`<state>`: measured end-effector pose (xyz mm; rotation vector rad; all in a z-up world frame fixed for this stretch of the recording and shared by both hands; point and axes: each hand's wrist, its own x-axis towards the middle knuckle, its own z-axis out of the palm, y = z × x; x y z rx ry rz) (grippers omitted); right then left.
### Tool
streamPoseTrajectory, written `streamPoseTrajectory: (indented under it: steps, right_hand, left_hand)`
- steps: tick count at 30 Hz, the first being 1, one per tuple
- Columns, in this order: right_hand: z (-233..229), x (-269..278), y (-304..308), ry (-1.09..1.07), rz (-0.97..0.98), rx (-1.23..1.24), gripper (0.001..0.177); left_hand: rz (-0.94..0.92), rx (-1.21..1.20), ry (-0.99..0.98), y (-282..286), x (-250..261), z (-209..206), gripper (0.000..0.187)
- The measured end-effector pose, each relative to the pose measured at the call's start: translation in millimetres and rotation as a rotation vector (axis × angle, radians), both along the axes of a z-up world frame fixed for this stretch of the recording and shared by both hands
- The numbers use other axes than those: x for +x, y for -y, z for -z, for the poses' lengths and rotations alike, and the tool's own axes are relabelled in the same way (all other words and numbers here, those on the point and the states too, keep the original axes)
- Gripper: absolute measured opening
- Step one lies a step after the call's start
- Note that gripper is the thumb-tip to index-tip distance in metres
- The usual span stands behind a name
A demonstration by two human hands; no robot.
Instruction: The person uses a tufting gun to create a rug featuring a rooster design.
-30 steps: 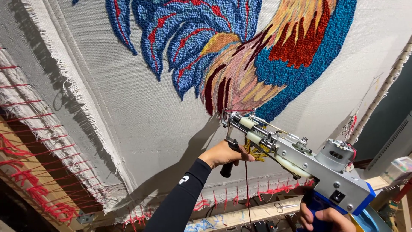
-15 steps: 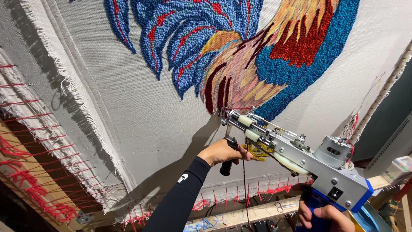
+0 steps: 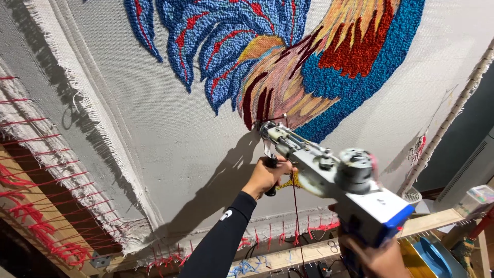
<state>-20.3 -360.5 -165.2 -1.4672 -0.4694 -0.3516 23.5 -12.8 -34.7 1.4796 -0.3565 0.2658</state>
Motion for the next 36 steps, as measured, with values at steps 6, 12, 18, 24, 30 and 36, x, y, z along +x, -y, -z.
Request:
streamPoseTrajectory:
  steps: [6,12,18,24,30,36]
  right_hand:
    - [-91,-68,-71,-0.015,0.077,-0.308,0.052]
    - [-86,-62,-77,-0.151,0.071,-0.322,0.037]
    - [-95,-65,-85,-0.103,0.097,-0.266,0.030]
    - [-91,-64,-87,-0.414,0.156,-0.144,0.033]
    - [-54,-33,-36,-0.295,-0.040,0.035,0.036]
    - [-102,-59,-9,-0.580,-0.033,0.257,0.050]
  left_hand:
    - [-0.086,-0.091,-0.050,-18,44,30,0.021]
    - [-0.110,-0.033,-0.032,-25,45,25,0.024]
    - [-0.166,0.019,-0.090,-22,25,-7,0.022]
    - [-0.203,0.114,-0.127,-21,22,-20,0.029]
    - [-0.046,0.130,-0.195,-21,5,-34,0.034]
    - [0.414,0.109,-0.126,-1,-19,-52,0.036]
